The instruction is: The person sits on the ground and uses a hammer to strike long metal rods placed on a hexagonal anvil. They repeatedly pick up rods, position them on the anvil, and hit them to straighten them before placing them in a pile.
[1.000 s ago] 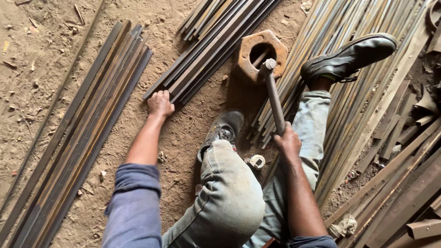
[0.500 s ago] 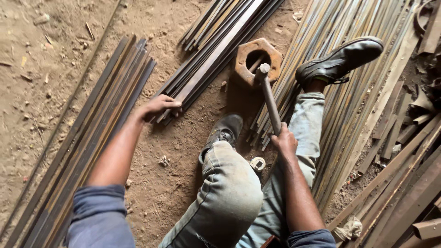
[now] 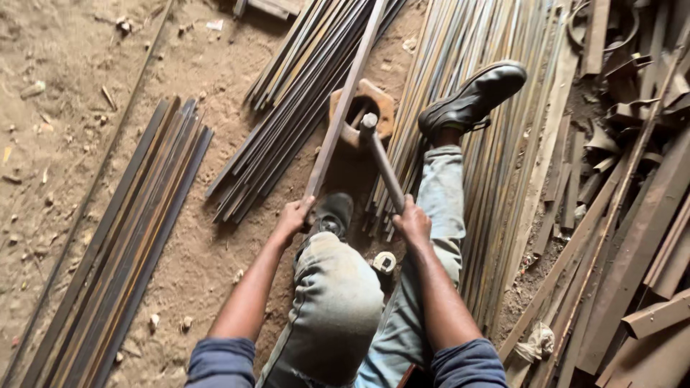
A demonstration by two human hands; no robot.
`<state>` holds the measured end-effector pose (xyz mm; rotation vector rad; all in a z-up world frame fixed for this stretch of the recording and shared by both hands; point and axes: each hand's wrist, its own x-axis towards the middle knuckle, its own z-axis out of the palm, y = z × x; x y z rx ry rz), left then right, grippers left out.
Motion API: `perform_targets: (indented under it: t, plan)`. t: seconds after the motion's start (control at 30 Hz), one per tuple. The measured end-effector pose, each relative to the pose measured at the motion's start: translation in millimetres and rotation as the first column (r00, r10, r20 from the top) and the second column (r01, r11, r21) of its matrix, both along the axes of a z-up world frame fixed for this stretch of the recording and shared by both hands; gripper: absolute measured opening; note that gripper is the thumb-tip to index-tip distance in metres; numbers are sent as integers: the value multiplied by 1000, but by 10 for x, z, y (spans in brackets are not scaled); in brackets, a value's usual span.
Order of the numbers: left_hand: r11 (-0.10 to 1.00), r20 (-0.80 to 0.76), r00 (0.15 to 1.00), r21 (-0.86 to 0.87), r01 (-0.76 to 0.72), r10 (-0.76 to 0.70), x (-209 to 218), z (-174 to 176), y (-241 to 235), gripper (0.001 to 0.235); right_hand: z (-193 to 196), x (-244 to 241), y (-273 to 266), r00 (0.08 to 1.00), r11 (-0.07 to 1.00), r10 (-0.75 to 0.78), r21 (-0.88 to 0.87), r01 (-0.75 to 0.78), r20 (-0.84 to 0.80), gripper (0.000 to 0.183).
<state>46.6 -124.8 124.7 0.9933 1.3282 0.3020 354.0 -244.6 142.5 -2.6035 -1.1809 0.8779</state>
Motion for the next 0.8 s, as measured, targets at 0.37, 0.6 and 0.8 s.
perform_targets:
  t: [0.37, 0.6, 0.8]
  plan:
    - [966, -362, 923, 164, 201, -131, -360, 91, 511, 44, 86, -15, 8, 999, 1000, 23, 10, -23, 41, 51]
    - [973, 373, 917, -115, 199, -143, -64, 1247, 586, 40, 47, -7, -12, 996, 992, 41, 116, -49, 74, 49]
    - [946, 757, 632, -59, 319, -165, 1071, 2409, 204, 48, 153, -36, -30, 999, 995, 24, 100, -28, 42, 45]
